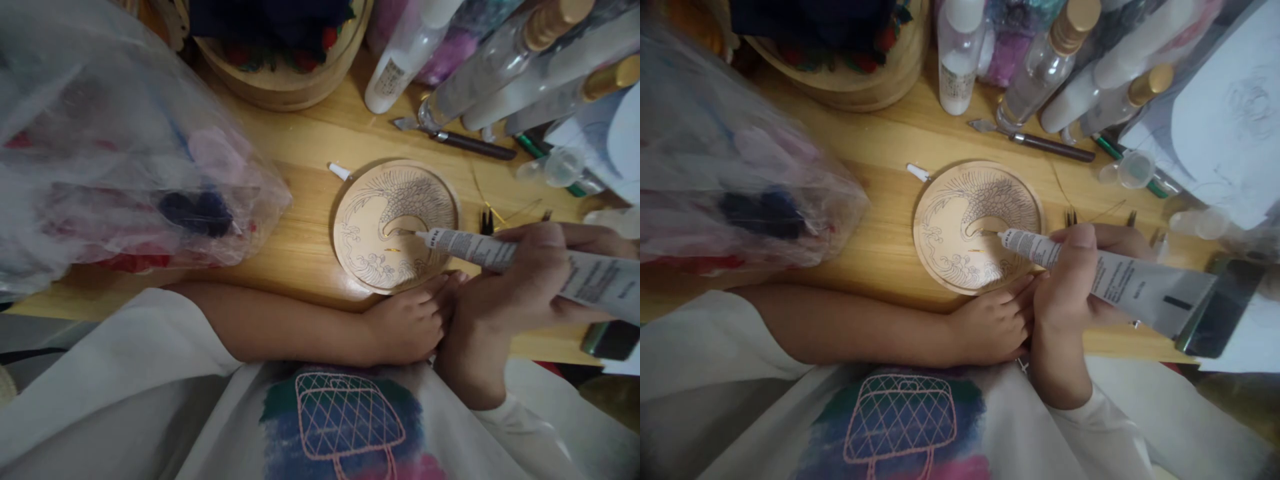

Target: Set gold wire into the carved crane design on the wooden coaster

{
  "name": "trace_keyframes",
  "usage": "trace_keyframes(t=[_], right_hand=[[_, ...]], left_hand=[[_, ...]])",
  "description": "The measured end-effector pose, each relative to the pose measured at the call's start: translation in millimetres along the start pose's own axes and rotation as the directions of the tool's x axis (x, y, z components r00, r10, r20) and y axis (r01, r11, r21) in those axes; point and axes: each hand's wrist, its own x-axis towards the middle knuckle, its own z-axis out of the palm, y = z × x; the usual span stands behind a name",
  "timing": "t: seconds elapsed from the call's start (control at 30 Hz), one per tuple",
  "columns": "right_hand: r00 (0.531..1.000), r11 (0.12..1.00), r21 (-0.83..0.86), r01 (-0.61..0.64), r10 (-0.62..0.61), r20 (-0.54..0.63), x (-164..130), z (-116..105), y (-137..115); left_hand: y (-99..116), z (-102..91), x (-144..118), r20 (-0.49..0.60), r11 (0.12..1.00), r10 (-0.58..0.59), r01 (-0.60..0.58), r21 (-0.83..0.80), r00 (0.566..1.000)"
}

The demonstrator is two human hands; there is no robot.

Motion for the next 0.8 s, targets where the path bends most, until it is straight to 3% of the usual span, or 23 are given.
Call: trace_keyframes(t=[0.23,0.8], right_hand=[[0.999,0.999,-0.024,-0.036,0.036,0.011,-0.7,1.2,-1.7],[0.996,1.000,0.019,-0.005,0.003,0.094,0.6,-0.6,-8.3]], left_hand=[[0.3,3.0,-0.4,-0.077,0.999,-0.012,0.009,-0.030,0.997],[1.1,6.5,-0.9,-0.027,0.997,0.014,-0.016,-0.069,1.000]])
